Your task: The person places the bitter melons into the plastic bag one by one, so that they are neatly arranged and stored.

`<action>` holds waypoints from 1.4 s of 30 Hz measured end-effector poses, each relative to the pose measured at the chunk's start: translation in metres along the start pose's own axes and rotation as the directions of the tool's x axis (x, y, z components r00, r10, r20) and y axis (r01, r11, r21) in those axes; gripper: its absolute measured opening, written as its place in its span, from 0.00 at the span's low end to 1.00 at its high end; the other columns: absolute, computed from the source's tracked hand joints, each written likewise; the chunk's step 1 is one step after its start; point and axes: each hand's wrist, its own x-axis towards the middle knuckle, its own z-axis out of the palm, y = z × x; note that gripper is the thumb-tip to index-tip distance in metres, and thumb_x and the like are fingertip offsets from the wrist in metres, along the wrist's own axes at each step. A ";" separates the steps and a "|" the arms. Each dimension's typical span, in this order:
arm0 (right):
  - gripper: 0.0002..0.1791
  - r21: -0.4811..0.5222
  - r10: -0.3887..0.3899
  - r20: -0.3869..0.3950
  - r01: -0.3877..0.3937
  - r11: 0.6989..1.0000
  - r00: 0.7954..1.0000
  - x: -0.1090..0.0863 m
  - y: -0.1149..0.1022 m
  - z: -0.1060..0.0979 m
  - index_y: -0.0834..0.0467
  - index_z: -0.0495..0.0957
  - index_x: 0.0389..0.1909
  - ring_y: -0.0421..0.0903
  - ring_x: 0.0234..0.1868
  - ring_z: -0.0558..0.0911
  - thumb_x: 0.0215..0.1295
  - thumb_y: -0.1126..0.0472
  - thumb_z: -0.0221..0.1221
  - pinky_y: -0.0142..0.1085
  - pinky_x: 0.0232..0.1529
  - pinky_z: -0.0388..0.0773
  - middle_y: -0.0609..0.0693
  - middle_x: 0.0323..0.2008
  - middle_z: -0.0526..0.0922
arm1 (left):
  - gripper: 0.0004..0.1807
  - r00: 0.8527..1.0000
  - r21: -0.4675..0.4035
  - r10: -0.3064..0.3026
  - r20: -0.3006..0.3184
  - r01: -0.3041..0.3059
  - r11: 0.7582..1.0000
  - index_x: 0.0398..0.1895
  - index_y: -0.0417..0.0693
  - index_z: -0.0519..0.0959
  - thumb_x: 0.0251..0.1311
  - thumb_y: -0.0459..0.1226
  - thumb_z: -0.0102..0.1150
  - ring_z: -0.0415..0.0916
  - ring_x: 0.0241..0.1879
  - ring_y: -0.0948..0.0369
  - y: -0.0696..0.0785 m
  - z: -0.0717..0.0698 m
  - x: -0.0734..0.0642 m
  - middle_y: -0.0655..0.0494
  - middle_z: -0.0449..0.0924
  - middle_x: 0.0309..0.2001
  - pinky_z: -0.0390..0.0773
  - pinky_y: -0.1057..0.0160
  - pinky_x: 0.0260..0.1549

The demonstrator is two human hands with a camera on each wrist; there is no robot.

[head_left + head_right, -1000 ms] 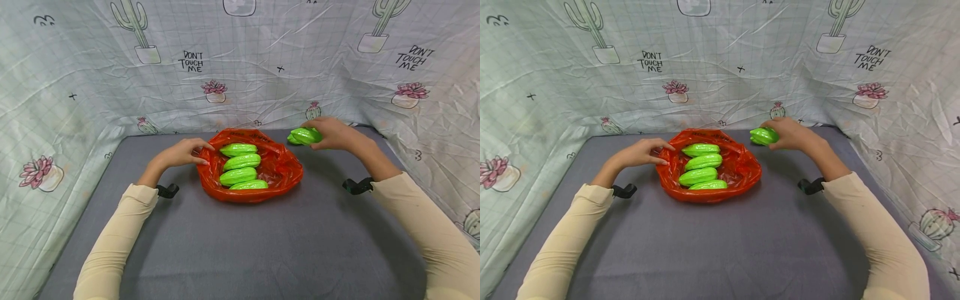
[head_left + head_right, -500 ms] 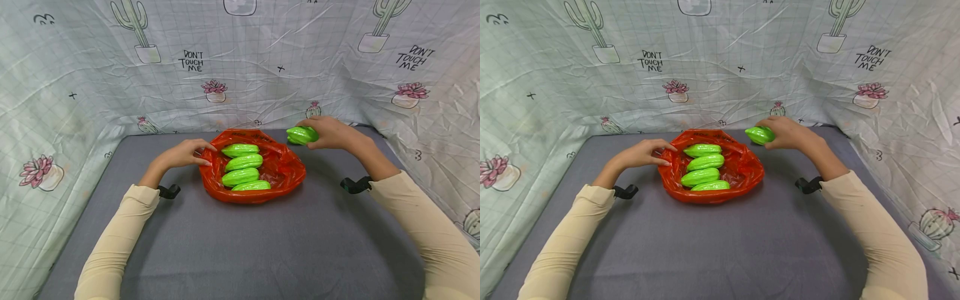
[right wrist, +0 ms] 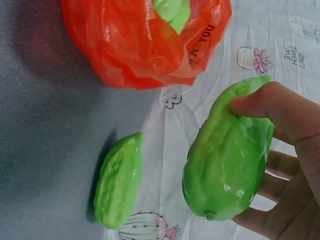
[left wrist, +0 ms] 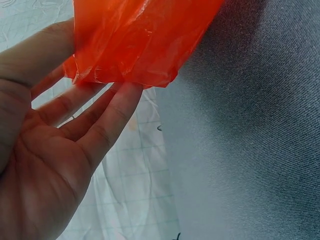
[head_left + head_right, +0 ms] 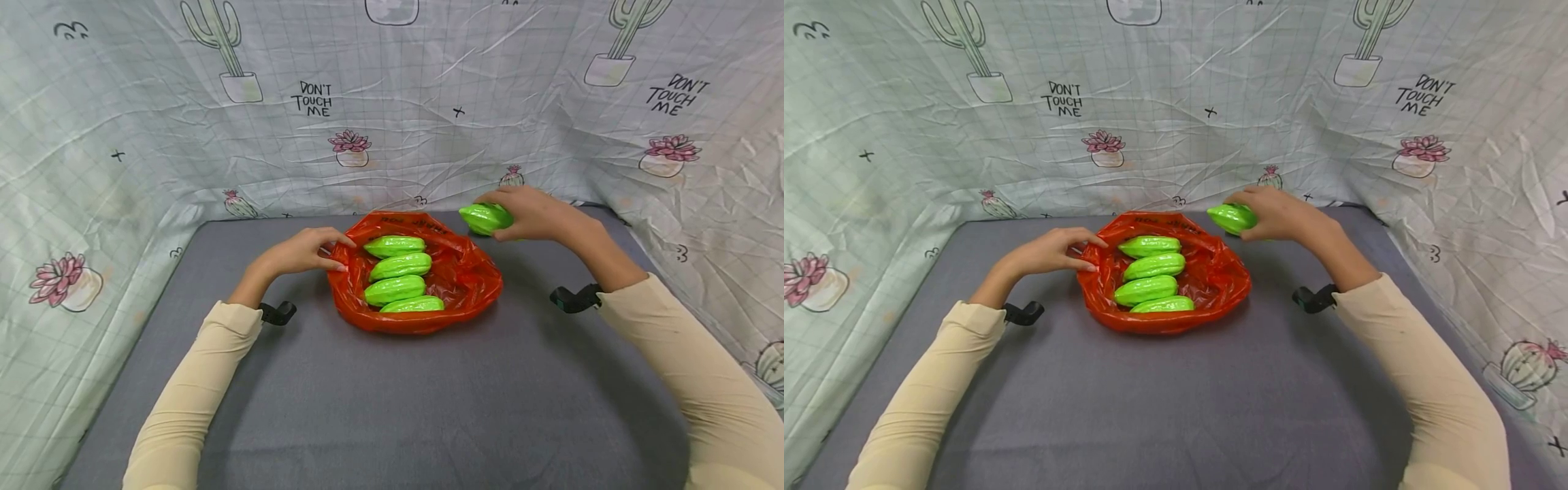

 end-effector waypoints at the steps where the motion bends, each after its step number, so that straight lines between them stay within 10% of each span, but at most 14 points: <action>1: 0.34 0.000 -0.007 -0.005 0.007 1.000 1.000 0.000 -0.001 -0.001 0.60 0.73 0.67 0.56 0.49 0.76 0.59 0.60 0.71 0.52 0.48 0.77 0.61 0.57 0.79 | 0.27 1.000 0.004 0.000 0.001 0.000 1.000 0.63 0.47 0.80 0.61 0.43 0.72 0.75 0.55 0.52 0.001 0.000 0.000 0.49 0.78 0.60 0.79 0.51 0.54; 28: 0.35 0.000 -0.121 0.087 0.121 0.993 0.989 0.047 -0.052 -0.016 0.56 0.73 0.70 0.50 0.51 0.82 0.64 0.50 0.69 0.47 0.52 0.79 0.52 0.53 0.84 | 0.27 1.000 0.060 -0.018 0.009 0.017 0.998 0.64 0.47 0.79 0.61 0.41 0.72 0.74 0.57 0.51 0.006 0.002 0.002 0.48 0.77 0.62 0.75 0.48 0.57; 42: 0.33 0.074 -0.291 0.268 0.282 0.957 0.918 0.081 -0.063 -0.019 0.53 0.72 0.71 0.50 0.58 0.81 0.66 0.54 0.68 0.48 0.58 0.78 0.51 0.60 0.82 | 0.28 1.000 0.062 -0.013 0.020 0.012 0.998 0.64 0.44 0.79 0.62 0.41 0.72 0.74 0.57 0.50 0.009 0.001 0.001 0.46 0.77 0.62 0.75 0.48 0.57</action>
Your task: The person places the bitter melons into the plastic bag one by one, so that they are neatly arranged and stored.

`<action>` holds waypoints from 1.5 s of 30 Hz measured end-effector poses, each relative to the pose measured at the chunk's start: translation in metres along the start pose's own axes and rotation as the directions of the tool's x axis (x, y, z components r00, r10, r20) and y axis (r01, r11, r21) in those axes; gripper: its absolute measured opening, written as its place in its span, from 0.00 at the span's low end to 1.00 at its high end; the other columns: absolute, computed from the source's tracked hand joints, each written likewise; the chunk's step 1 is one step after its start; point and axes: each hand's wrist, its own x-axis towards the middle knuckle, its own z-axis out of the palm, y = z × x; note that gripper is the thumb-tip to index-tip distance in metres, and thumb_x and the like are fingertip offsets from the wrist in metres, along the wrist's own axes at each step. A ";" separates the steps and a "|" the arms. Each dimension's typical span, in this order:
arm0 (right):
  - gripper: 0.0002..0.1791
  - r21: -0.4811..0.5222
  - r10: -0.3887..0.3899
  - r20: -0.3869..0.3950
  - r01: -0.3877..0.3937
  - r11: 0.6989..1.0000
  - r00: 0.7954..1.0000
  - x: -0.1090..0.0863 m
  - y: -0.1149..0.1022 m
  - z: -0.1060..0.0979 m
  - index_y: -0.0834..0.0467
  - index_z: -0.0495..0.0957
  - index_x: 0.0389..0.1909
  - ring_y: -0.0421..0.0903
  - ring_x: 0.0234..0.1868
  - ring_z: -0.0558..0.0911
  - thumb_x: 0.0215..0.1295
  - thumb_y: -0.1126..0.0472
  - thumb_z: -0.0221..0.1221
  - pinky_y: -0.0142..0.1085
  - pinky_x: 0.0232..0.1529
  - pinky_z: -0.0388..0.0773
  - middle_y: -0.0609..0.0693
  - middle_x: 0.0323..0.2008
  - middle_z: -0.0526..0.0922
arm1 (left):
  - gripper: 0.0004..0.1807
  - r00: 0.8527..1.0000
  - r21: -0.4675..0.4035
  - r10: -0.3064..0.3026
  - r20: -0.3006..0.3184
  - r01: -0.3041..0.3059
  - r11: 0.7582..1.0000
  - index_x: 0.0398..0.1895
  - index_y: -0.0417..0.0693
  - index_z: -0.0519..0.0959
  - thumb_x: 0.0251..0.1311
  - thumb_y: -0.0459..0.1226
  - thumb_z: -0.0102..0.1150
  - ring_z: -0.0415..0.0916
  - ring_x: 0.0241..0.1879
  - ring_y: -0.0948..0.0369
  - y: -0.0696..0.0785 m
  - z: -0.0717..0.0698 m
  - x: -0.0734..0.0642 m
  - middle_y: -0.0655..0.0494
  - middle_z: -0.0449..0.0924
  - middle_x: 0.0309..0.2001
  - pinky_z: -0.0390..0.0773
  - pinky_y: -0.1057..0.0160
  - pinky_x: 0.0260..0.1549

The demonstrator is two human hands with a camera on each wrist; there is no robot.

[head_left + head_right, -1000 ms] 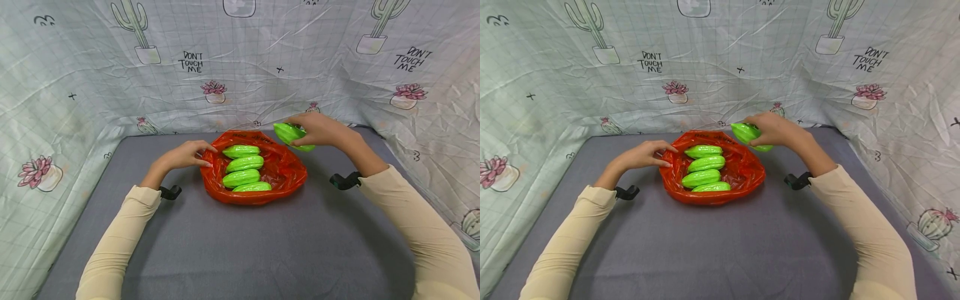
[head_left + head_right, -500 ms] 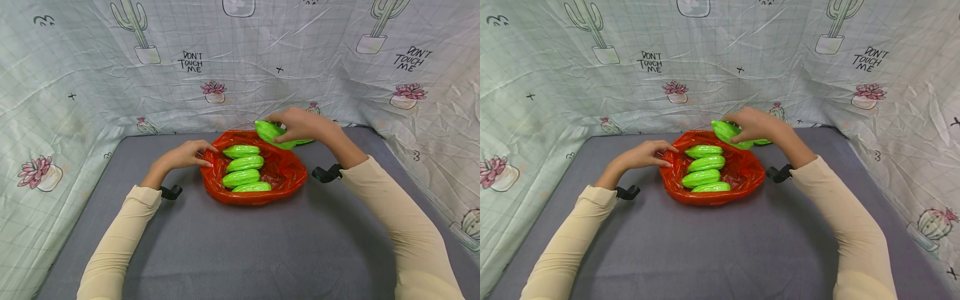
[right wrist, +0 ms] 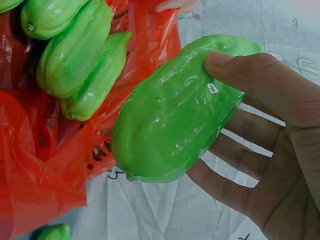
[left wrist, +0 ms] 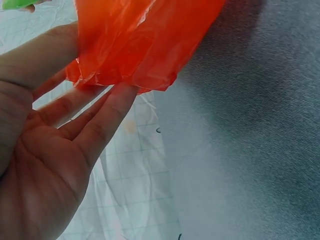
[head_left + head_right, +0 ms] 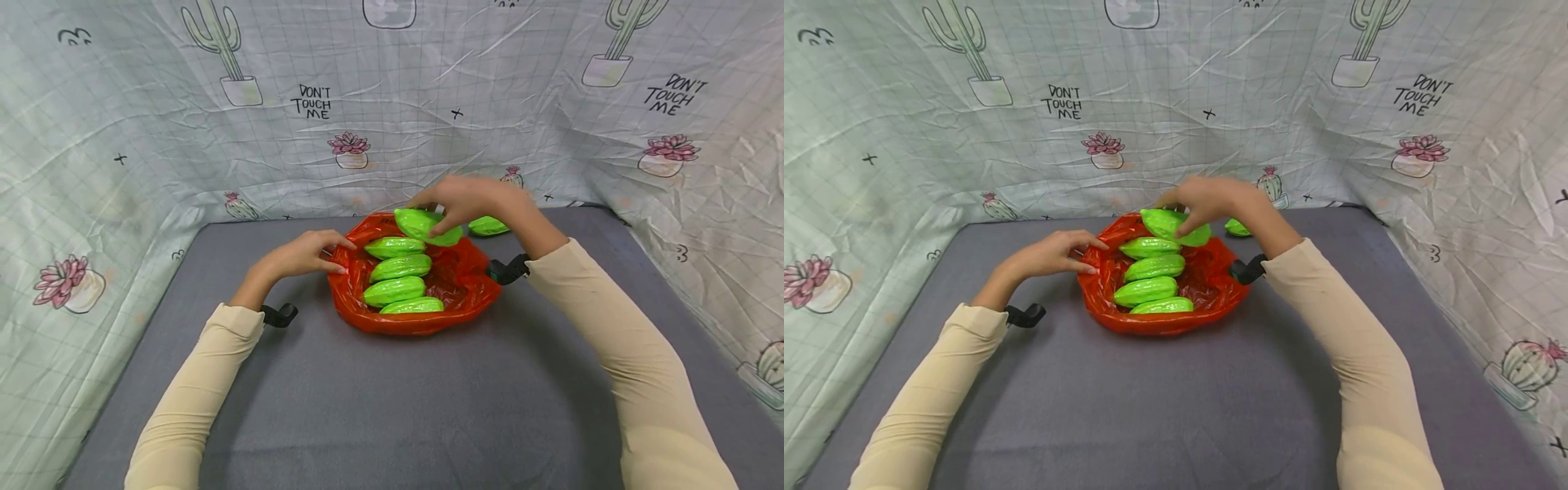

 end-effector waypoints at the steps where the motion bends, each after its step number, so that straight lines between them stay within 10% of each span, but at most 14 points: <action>1: 0.34 0.001 -0.007 0.005 0.007 1.000 1.000 0.002 0.001 0.000 0.53 0.72 0.71 0.51 0.58 0.81 0.66 0.53 0.68 0.48 0.59 0.78 0.50 0.60 0.81 | 0.27 1.000 0.001 0.001 0.000 -0.001 1.000 0.64 0.44 0.79 0.62 0.41 0.72 0.74 0.57 0.50 0.000 0.000 0.000 0.46 0.77 0.62 0.75 0.48 0.57; 34: 0.35 0.083 -0.090 0.125 0.080 0.993 0.988 0.057 0.015 0.026 0.40 0.69 0.73 0.49 0.49 0.74 0.67 0.62 0.67 0.47 0.56 0.75 0.47 0.70 0.73 | 0.29 0.999 0.020 0.021 -0.029 -0.021 1.000 0.66 0.42 0.77 0.63 0.41 0.71 0.72 0.59 0.49 0.001 0.002 0.000 0.44 0.75 0.64 0.74 0.47 0.57; 45: 0.34 0.091 -0.105 0.134 0.094 0.991 0.985 0.072 0.014 0.042 0.46 0.73 0.70 0.48 0.64 0.75 0.64 0.66 0.69 0.45 0.66 0.71 0.50 0.67 0.77 | 0.30 0.999 0.003 0.010 -0.040 -0.010 1.000 0.67 0.42 0.75 0.64 0.42 0.70 0.71 0.62 0.48 0.001 0.002 0.002 0.43 0.73 0.66 0.75 0.46 0.58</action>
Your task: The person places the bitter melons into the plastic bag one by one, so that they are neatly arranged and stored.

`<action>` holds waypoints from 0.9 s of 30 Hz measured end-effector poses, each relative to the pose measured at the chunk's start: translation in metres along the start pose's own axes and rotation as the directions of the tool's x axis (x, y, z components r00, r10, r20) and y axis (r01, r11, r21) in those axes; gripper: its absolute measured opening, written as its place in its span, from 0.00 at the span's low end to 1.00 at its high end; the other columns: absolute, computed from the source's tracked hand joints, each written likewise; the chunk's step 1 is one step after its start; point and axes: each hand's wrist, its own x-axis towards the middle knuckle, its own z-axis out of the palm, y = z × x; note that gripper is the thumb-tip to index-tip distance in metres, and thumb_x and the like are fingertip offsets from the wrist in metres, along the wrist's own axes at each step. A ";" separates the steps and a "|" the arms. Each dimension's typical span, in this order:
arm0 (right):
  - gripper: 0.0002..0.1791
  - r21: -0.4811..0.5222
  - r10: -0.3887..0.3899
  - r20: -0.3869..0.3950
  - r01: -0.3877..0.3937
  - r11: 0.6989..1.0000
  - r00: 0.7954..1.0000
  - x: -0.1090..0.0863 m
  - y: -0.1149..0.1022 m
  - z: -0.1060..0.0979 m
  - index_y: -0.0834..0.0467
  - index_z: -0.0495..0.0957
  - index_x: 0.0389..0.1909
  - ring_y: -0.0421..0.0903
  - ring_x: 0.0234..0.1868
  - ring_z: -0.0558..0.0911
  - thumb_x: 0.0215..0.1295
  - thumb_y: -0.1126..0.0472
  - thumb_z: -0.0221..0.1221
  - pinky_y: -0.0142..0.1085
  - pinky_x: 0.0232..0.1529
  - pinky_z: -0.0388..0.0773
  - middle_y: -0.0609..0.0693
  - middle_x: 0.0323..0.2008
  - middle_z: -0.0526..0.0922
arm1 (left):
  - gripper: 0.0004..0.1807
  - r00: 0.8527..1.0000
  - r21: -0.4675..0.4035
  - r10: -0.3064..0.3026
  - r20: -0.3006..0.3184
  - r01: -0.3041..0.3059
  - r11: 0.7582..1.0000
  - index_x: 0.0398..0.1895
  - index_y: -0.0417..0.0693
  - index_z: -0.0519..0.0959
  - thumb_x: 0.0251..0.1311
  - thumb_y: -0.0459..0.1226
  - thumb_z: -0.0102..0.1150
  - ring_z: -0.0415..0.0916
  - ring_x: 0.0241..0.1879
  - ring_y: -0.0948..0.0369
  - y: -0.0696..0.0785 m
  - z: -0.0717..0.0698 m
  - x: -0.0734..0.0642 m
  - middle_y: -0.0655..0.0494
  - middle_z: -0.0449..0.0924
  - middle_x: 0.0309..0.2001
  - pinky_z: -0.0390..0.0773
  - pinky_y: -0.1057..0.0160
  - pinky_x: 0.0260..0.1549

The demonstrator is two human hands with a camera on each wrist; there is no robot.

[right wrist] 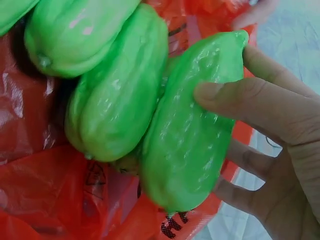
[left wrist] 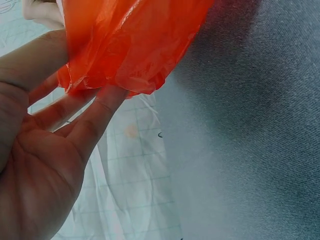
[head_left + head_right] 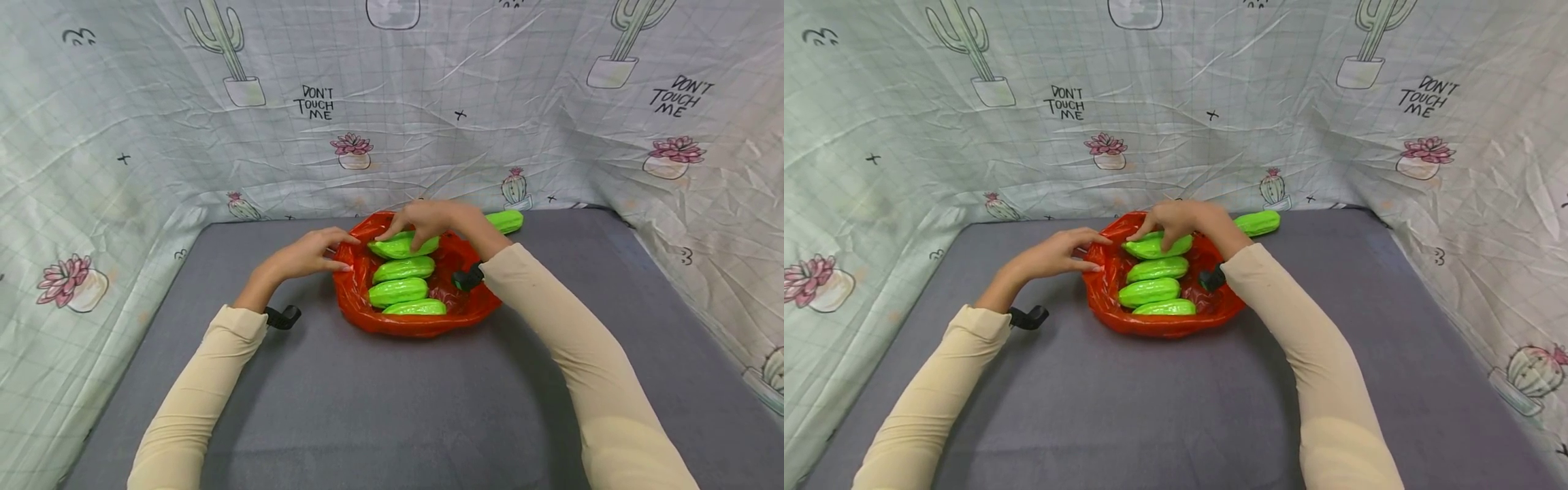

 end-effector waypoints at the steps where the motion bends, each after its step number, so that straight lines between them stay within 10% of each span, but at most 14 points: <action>1: 0.33 0.006 -0.001 0.006 0.001 1.000 1.000 0.001 -0.001 0.000 0.46 0.73 0.70 0.47 0.59 0.76 0.65 0.65 0.69 0.43 0.62 0.73 0.50 0.64 0.79 | 0.30 1.000 -0.001 -0.004 -0.001 0.004 1.000 0.68 0.43 0.75 0.64 0.42 0.70 0.71 0.62 0.49 0.000 0.000 0.000 0.44 0.72 0.66 0.75 0.47 0.57; 7: 0.31 -0.054 0.008 0.014 -0.007 0.999 1.000 0.009 -0.007 0.003 0.46 0.74 0.70 0.47 0.40 0.71 0.66 0.61 0.68 0.39 0.42 0.70 0.51 0.55 0.82 | 0.31 1.000 -0.010 -0.018 0.009 0.018 1.000 0.68 0.43 0.74 0.65 0.42 0.69 0.71 0.62 0.48 0.002 -0.001 0.002 0.44 0.71 0.67 0.77 0.47 0.57; 27: 0.27 -0.160 0.024 0.087 -0.010 0.987 0.996 0.023 -0.005 0.025 0.51 0.79 0.65 0.49 0.55 0.80 0.64 0.59 0.70 0.42 0.58 0.77 0.48 0.60 0.82 | 0.31 1.000 -0.012 -0.015 0.010 0.016 1.000 0.68 0.43 0.75 0.64 0.43 0.69 0.70 0.63 0.49 0.005 0.000 0.004 0.43 0.72 0.66 0.74 0.47 0.59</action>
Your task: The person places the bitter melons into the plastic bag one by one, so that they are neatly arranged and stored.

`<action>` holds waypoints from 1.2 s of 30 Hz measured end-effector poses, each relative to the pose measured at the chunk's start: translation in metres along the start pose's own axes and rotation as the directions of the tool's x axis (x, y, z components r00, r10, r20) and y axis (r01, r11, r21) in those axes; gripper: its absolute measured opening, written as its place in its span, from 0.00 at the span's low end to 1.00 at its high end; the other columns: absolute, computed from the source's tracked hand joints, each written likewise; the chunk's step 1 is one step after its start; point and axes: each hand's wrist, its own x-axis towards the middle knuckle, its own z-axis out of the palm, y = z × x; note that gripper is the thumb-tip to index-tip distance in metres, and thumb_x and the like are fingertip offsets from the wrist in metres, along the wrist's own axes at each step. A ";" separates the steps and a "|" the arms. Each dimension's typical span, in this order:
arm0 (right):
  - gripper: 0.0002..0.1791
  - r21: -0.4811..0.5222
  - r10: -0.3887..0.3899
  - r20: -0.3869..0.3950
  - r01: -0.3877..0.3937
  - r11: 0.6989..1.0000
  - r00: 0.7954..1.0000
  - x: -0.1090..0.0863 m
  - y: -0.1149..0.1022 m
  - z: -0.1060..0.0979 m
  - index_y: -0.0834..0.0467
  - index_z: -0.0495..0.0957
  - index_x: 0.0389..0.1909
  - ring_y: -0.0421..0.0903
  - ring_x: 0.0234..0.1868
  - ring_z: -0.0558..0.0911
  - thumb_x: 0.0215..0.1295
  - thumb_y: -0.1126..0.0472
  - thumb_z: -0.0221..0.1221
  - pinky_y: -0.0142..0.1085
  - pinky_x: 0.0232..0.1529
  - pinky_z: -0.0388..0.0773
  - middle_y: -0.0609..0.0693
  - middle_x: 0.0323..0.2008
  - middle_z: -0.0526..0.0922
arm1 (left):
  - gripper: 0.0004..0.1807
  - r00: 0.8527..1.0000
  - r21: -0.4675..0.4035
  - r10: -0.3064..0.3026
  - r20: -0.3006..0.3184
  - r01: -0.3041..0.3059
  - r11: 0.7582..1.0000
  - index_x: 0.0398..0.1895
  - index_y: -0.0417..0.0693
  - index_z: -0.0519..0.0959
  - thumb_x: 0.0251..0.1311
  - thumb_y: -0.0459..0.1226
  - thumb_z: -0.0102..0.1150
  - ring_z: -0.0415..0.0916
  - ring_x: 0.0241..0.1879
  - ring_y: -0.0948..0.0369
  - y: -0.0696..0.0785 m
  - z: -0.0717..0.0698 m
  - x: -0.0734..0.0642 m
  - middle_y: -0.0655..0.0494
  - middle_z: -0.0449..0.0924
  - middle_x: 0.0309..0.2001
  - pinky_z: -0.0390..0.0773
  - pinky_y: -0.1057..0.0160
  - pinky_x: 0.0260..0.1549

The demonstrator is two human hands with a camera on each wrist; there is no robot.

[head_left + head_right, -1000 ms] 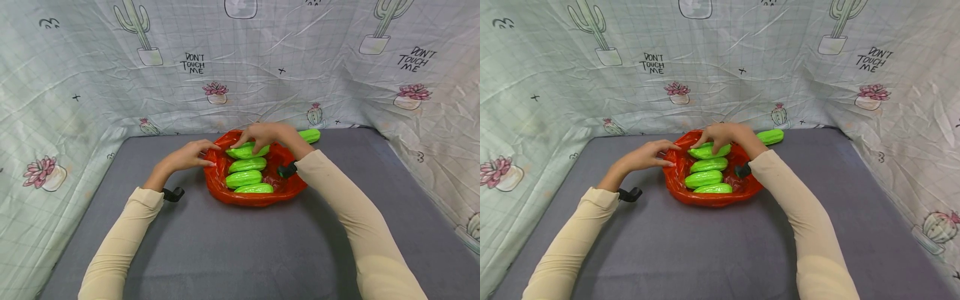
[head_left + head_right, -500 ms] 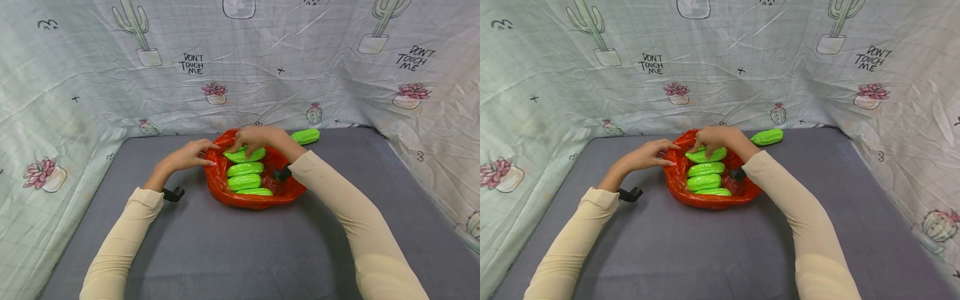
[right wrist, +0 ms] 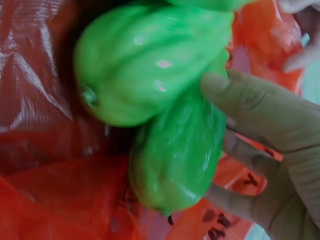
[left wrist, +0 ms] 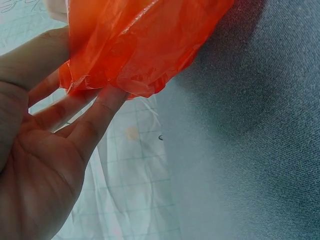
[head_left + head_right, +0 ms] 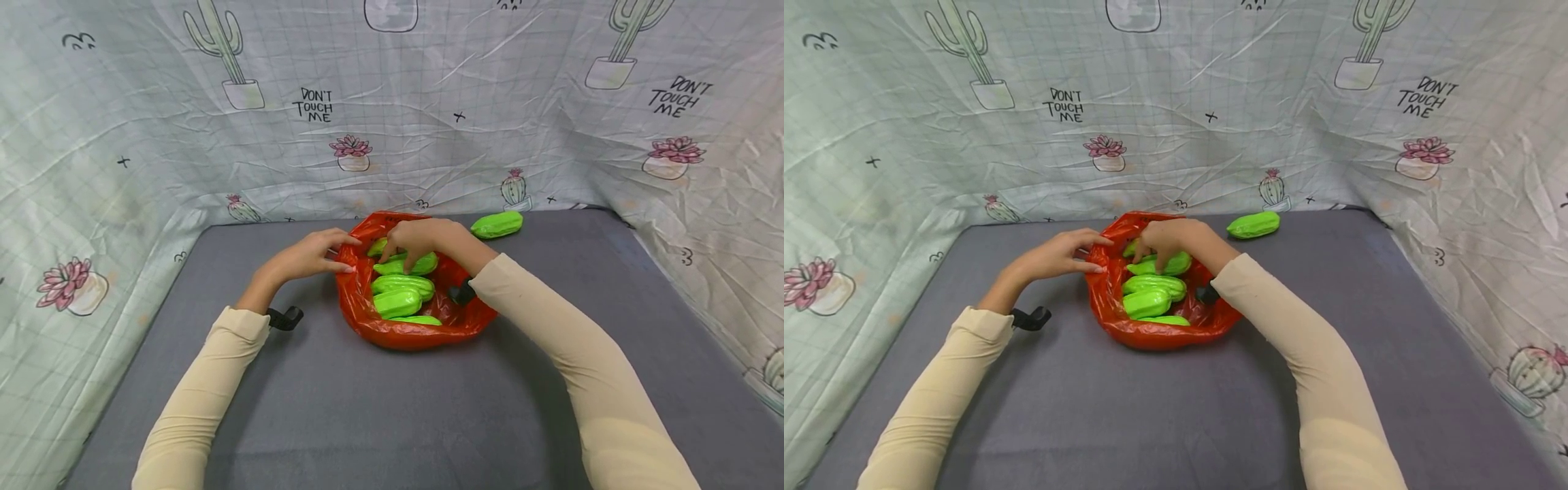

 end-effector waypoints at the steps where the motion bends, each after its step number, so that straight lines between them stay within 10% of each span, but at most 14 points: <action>1: 0.26 0.013 0.000 -0.002 0.000 1.000 1.000 -0.001 0.001 0.000 0.51 0.80 0.64 0.49 0.55 0.80 0.65 0.59 0.70 0.42 0.58 0.77 0.48 0.60 0.82 | 0.31 1.000 0.001 -0.003 0.001 0.003 1.000 0.68 0.43 0.75 0.64 0.43 0.69 0.70 0.63 0.49 0.000 0.000 0.000 0.43 0.72 0.66 0.73 0.47 0.59; 17: 0.17 0.069 0.024 -0.304 -0.003 0.998 0.952 -0.072 0.030 -0.029 0.61 0.84 0.56 0.53 0.54 0.84 0.69 0.60 0.66 0.51 0.57 0.78 0.56 0.54 0.86 | 0.30 1.000 -0.002 0.006 -0.009 -0.006 1.000 0.68 0.42 0.75 0.64 0.43 0.70 0.70 0.62 0.49 -0.002 0.001 0.000 0.44 0.72 0.66 0.73 0.47 0.59; 36: 0.27 0.196 0.345 -0.260 -0.301 0.933 0.902 -0.152 0.112 0.019 0.58 0.75 0.68 0.64 0.64 0.76 0.69 0.58 0.65 0.60 0.64 0.70 0.64 0.63 0.78 | 0.31 1.000 0.007 0.014 -0.003 -0.014 1.000 0.68 0.43 0.75 0.64 0.44 0.69 0.70 0.63 0.49 -0.005 0.001 -0.002 0.44 0.72 0.66 0.73 0.47 0.59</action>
